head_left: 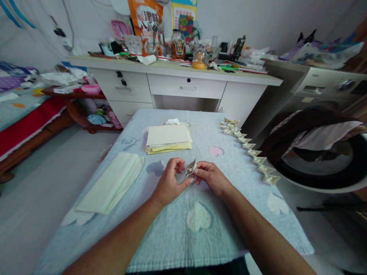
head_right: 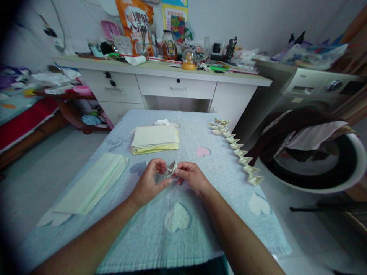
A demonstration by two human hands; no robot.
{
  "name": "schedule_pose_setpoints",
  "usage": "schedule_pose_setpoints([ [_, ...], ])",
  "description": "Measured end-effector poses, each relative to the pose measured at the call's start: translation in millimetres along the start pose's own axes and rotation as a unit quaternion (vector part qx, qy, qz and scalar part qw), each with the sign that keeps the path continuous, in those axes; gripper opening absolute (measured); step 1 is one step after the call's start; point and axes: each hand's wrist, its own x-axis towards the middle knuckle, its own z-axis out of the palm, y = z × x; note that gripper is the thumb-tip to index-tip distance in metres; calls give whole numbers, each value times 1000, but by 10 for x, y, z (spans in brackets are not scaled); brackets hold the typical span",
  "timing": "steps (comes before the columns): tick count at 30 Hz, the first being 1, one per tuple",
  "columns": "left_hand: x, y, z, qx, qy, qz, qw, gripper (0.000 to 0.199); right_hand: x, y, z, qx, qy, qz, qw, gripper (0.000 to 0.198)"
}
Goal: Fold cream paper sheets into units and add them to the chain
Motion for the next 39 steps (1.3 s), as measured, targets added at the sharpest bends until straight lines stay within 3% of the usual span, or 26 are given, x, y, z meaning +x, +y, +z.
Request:
schedule_pose_setpoints([
  [8, 20, -13, 23, 24, -28, 24, 999, 19, 32, 44, -18, 37, 16, 20, 999, 32],
  [15, 42, 12, -2, 52, -21, 58, 997, 17, 35, 32, 16, 21, 5, 0, 1000, 29],
  [21, 54, -15, -22, 75, -29, 42, 996, 16, 24, 34, -54, -75, 68, -61, 993, 37],
  [26, 57, -64, -23, 112, -43, 33, 992, 17, 3, 31, -129, -254, 91, -104, 957, 33],
  [31, 44, -133, -21, 129, -42, 22, 991, 20, 4, 22, -120, -417, 132, -130, 890, 31],
  [35, 45, -165, -32, 143, -37, 14, 989, 20, 32, 54, -130, -482, 124, -169, 851, 25],
  [39, 55, -174, -41, 154, -40, 10, 987, 22, 58, 69, -142, -504, 107, -185, 837, 21],
])
